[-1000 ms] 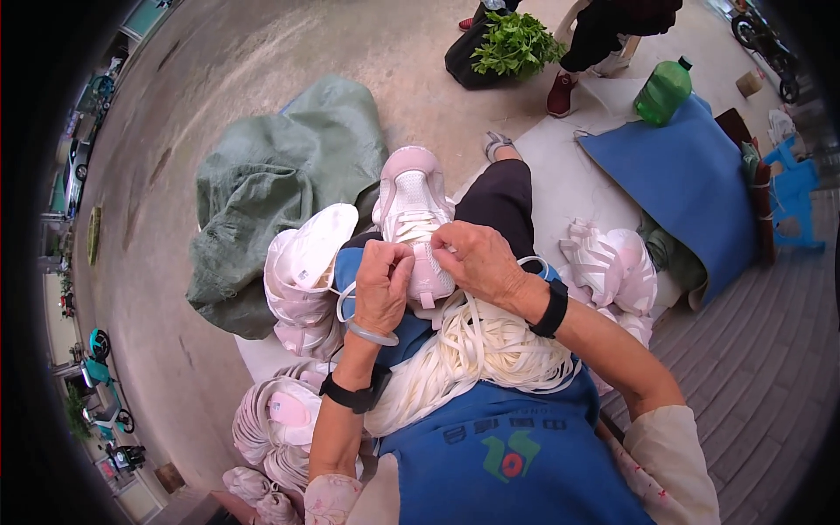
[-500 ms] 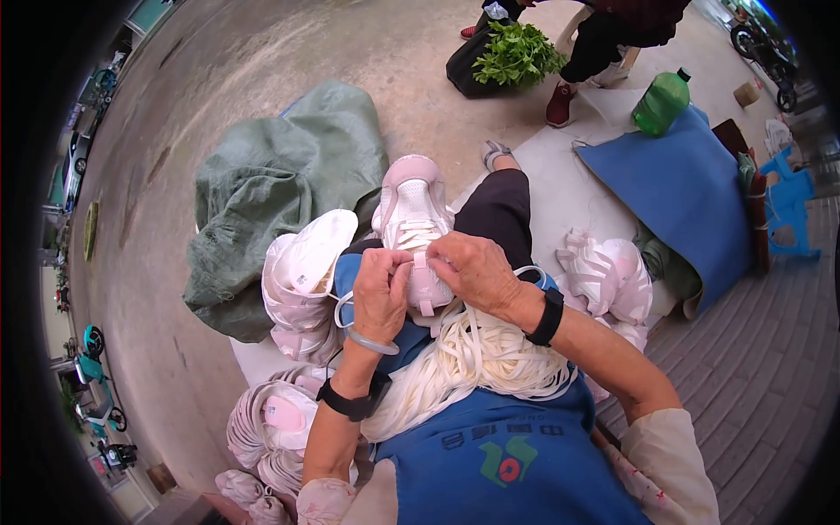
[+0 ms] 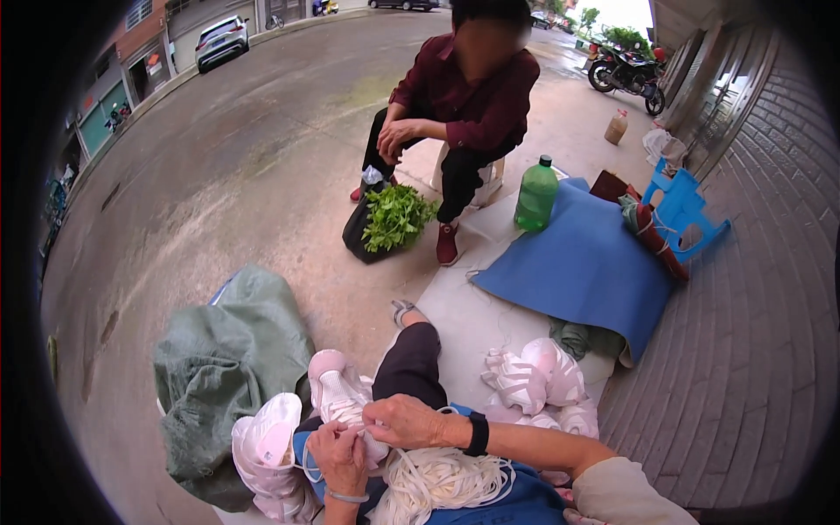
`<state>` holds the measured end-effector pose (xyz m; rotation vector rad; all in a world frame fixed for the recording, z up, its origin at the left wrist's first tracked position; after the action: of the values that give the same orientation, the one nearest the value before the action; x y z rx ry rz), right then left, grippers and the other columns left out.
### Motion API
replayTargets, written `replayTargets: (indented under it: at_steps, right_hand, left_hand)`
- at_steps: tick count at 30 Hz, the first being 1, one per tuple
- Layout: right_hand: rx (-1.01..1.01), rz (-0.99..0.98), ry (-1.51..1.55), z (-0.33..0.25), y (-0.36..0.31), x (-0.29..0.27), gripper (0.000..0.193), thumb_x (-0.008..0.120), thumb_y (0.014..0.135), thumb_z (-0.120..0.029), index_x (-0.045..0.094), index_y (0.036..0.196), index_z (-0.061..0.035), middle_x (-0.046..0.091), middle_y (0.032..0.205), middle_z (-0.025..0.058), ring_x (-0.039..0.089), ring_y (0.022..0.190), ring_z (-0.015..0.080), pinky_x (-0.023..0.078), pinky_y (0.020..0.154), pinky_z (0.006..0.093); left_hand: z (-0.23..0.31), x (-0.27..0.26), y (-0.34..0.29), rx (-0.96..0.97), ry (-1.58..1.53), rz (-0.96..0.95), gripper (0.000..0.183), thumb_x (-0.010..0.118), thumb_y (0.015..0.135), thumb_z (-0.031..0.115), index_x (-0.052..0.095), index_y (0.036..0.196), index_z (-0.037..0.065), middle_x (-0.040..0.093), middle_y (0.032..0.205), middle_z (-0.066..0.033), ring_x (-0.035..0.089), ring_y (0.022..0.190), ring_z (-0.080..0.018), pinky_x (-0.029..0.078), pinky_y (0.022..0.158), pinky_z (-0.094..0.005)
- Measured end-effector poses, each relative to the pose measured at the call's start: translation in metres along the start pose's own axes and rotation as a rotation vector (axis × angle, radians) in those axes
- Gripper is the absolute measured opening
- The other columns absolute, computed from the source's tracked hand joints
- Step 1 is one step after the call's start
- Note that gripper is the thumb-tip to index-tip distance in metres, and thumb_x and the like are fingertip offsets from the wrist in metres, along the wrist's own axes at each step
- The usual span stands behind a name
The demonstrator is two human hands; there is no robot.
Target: Manually lacing a white and pink athletic shoe while sitting outdoors.
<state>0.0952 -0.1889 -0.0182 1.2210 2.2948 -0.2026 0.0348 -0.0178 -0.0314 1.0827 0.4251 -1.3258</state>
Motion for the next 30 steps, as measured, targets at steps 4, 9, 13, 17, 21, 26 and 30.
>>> replayTargets:
  at_steps: [4, 9, 13, 17, 21, 26, 30]
  right_hand:
    - [0.067, 0.022, 0.138, 0.005, -0.007, -0.025, 0.015, 0.054, 0.089, -0.015, 0.058, 0.092, -0.0011, 0.062, 0.078, 0.0201, 0.063, 0.073, 0.0357, 0.048, 0.066, 0.0404]
    - [-0.023, -0.279, 0.363, 0.004, -0.014, -0.011, 0.032, 0.046, 0.095, -0.027, 0.058, 0.108, 0.0000, 0.063, 0.085, 0.0193, 0.063, 0.078, 0.0291, 0.048, 0.072, 0.0365]
    - [0.143, -0.333, 0.342, 0.005, -0.017, 0.026, 0.034, 0.057, 0.089, -0.033, 0.064, 0.098, -0.0008, 0.066, 0.086, 0.0206, 0.065, 0.082, 0.0335, 0.050, 0.074, 0.0393]
    - [0.003, -0.116, 0.030, 0.003, -0.028, -0.006, 0.019, 0.060, 0.085, -0.015, 0.063, 0.098, -0.0012, 0.064, 0.082, 0.0203, 0.066, 0.076, 0.0307, 0.050, 0.068, 0.0376]
    - [0.316, -0.297, 0.274, -0.012, -0.042, -0.081, 0.020, 0.052, 0.087, -0.014, 0.061, 0.099, 0.0002, 0.059, 0.075, 0.0060, 0.054, 0.069, 0.0119, 0.045, 0.063, 0.0274]
    - [0.307, -0.263, 0.116, 0.015, -0.070, -0.053, 0.018, 0.052, 0.091, -0.016, 0.057, 0.104, -0.0048, 0.062, 0.079, 0.0121, 0.061, 0.070, 0.0235, 0.048, 0.067, 0.0355]
    - [0.300, -0.172, -0.133, 0.015, -0.057, -0.052, 0.016, 0.048, 0.094, -0.015, 0.058, 0.100, -0.0032, 0.063, 0.077, 0.0186, 0.063, 0.070, 0.0363, 0.048, 0.065, 0.0437]
  left_hand:
    - [0.014, -0.010, 0.007, -0.050, -0.346, 0.025, 0.009, 0.063, 0.085, 0.010, 0.063, 0.091, 0.004, 0.061, 0.090, -0.0097, 0.056, 0.085, -0.0257, 0.043, 0.078, -0.0384]
    - [0.090, -0.041, 0.019, -0.222, -1.051, -0.363, 0.013, 0.051, 0.097, 0.007, 0.061, 0.097, -0.001, 0.066, 0.086, -0.0071, 0.063, 0.077, -0.0143, 0.051, 0.071, -0.0280]
    - [0.167, -0.034, 0.017, 0.039, -1.212, -0.675, 0.014, 0.055, 0.094, 0.004, 0.060, 0.105, 0.000, 0.067, 0.085, -0.0075, 0.066, 0.078, -0.0156, 0.052, 0.068, -0.0279]
    - [0.197, -0.014, 0.016, 0.258, -1.326, -0.628, 0.015, 0.057, 0.092, 0.006, 0.059, 0.106, 0.002, 0.064, 0.080, -0.0083, 0.064, 0.070, -0.0178, 0.050, 0.063, -0.0293]
    - [0.157, -0.030, 0.008, -0.082, -1.334, -0.839, 0.022, 0.050, 0.097, 0.008, 0.053, 0.119, 0.005, 0.058, 0.071, -0.0043, 0.056, 0.059, -0.0107, 0.044, 0.055, -0.0249]
    - [0.076, -0.040, -0.042, -0.564, -1.396, -0.743, 0.020, 0.046, 0.099, 0.010, 0.062, 0.111, 0.004, 0.053, 0.074, 0.0017, 0.047, 0.056, -0.0034, 0.038, 0.051, -0.0175]
    - [0.026, -0.043, -0.046, -0.736, -0.917, -0.374, 0.018, 0.055, 0.094, 0.014, 0.064, 0.102, 0.002, 0.058, 0.079, 0.0004, 0.050, 0.066, -0.0057, 0.041, 0.059, -0.0208]
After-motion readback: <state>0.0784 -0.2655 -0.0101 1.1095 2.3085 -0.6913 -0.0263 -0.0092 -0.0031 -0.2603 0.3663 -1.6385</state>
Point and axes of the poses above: each hand's wrist, its own y-axis towards the middle knuckle, its own x-axis out of the palm, z = x × y, the point moved 1 cm from there along y, towards the middle knuckle
